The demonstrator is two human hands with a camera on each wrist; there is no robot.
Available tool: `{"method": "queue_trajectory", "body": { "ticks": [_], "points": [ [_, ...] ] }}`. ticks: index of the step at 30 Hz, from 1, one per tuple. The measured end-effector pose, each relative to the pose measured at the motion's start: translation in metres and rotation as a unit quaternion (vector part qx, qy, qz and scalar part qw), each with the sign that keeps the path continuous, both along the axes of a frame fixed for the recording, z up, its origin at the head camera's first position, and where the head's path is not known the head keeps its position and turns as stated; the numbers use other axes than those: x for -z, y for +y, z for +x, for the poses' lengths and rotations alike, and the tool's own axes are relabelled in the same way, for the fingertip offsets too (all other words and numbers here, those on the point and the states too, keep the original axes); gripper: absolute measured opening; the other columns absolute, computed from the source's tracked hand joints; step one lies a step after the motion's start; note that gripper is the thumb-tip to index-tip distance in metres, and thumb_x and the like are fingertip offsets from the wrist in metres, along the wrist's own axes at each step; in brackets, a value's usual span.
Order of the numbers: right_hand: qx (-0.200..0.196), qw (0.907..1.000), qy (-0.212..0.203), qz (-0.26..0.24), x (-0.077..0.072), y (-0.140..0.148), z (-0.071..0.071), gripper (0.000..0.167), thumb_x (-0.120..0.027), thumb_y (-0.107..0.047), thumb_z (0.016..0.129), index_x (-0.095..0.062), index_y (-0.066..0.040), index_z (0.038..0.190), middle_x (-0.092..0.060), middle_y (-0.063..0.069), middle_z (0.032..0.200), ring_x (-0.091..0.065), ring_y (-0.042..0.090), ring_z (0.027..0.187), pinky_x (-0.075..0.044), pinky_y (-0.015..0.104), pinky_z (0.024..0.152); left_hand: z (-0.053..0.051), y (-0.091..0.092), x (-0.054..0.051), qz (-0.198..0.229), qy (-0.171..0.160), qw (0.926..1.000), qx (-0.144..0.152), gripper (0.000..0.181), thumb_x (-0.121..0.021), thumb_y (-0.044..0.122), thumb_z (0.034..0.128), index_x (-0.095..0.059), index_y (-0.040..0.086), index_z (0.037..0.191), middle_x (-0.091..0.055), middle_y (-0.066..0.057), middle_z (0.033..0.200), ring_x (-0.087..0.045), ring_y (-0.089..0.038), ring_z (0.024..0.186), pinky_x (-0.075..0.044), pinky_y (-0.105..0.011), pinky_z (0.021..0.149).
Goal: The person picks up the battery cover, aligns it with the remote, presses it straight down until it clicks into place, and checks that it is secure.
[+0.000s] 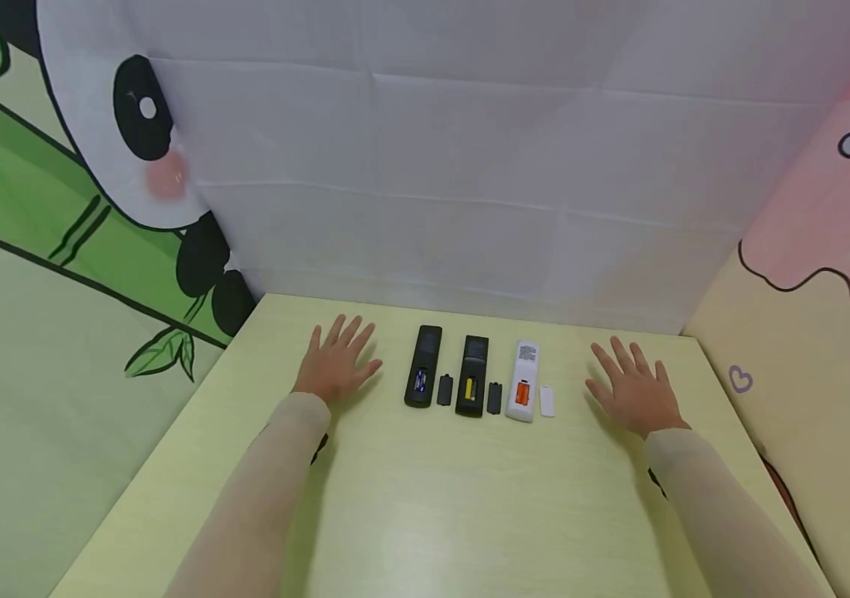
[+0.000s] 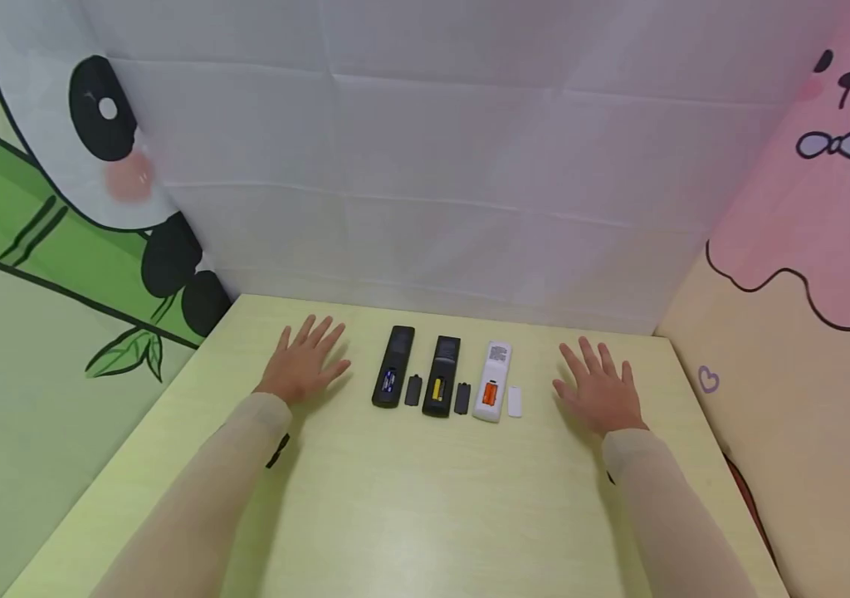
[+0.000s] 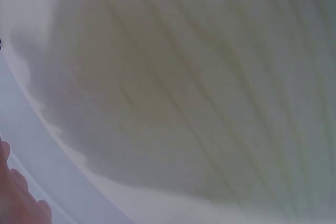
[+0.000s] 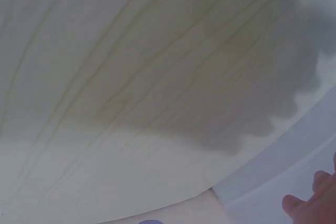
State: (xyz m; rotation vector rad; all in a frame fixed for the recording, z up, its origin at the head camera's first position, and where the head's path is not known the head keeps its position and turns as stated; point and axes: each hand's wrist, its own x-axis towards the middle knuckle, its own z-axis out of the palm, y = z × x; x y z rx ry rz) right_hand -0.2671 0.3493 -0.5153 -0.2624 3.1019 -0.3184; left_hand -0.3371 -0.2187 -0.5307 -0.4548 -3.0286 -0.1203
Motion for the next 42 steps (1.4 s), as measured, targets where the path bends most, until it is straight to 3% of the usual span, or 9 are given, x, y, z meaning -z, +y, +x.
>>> {"method": "queue_trajectory", "body": {
  "ticks": [15, 29, 36, 42],
  "points": [
    [-0.014, 0.9997, 0.017, 0.011, 0.001, -0.013, -0.008, 0.081, -0.044, -0.061, 0.124, -0.024, -0.019, 0.19, -0.017, 0.026, 0.198, -0.018, 0.064, 0.18, -0.016, 0.088, 0.142, 0.0, 0.013, -0.004, 0.036, -0.025, 0.9979, 0.047, 0.086, -0.05, 0.07, 0.1188, -0.031, 0.024, 0.19, -0.029, -0.012, 0.198, -0.022, -0.041, 0.187, -0.014, -0.073, 0.151],
    [-0.026, 0.9994, 0.021, 0.007, 0.0, -0.029, -0.013, 0.081, -0.045, -0.059, 0.124, -0.026, -0.017, 0.19, -0.019, 0.026, 0.198, -0.023, 0.061, 0.18, -0.021, 0.088, 0.141, 0.004, 0.025, -0.003, 0.035, -0.033, 0.9947, 0.09, 0.086, -0.049, 0.07, 0.1178, -0.034, 0.024, 0.189, -0.037, -0.013, 0.195, -0.027, -0.043, 0.186, -0.027, -0.071, 0.149],
    [-0.035, 0.9981, 0.05, 0.01, -0.001, -0.034, -0.014, 0.075, -0.052, -0.05, 0.124, -0.039, -0.008, 0.184, -0.035, 0.031, 0.191, -0.04, 0.061, 0.173, -0.035, 0.083, 0.138, 0.007, 0.029, -0.003, 0.057, -0.037, 0.9912, 0.114, 0.084, -0.054, 0.067, 0.1166, -0.039, 0.023, 0.187, -0.044, -0.018, 0.191, -0.035, -0.046, 0.182, -0.034, -0.07, 0.146],
    [-0.041, 0.9972, 0.062, 0.007, -0.004, -0.042, -0.016, 0.07, -0.055, -0.045, 0.123, -0.045, -0.006, 0.18, -0.043, 0.032, 0.186, -0.043, 0.06, 0.17, -0.039, 0.08, 0.138, 0.011, 0.032, -0.002, 0.059, -0.059, 0.9899, 0.115, 0.086, -0.056, 0.07, 0.1152, -0.039, 0.026, 0.187, -0.044, -0.017, 0.191, -0.038, -0.046, 0.181, -0.037, -0.069, 0.145]
  ]
}}
